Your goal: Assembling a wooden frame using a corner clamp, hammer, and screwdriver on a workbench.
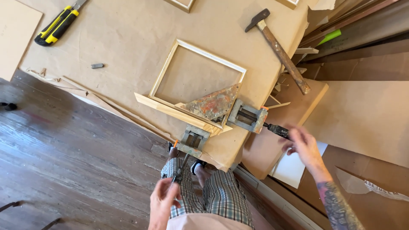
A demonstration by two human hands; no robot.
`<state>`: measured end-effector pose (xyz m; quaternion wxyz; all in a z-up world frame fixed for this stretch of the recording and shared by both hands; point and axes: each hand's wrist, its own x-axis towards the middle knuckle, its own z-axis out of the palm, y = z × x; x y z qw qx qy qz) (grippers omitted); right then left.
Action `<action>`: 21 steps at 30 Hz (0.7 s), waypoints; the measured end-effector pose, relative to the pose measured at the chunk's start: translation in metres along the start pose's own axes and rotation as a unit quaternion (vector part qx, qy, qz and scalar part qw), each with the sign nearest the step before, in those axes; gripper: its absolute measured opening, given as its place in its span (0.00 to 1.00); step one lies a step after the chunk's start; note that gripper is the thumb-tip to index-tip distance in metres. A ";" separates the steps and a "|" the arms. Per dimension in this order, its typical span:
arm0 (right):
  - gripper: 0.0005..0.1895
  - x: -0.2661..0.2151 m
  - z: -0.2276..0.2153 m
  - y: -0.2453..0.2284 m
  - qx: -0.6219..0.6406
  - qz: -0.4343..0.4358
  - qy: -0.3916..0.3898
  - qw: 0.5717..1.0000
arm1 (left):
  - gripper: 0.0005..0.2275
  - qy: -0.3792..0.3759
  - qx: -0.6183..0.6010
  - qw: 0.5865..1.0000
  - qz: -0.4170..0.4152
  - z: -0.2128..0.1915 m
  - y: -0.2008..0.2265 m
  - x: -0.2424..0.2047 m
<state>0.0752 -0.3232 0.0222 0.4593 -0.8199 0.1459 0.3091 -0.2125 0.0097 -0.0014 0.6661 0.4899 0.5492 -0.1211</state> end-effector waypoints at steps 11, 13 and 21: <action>0.14 0.020 -0.012 0.050 0.087 -0.224 0.044 0.970 | 0.23 -0.332 -0.304 0.875 -0.178 -0.025 -0.051 0.052; 0.10 0.009 -0.008 0.034 0.066 -0.259 0.053 0.962 | 0.23 -0.327 -0.254 0.889 -0.197 -0.022 -0.025 0.044; 0.20 -0.012 -0.002 0.005 -0.010 -0.199 0.120 0.972 | 0.35 0.111 0.422 0.718 0.542 0.090 0.162 0.005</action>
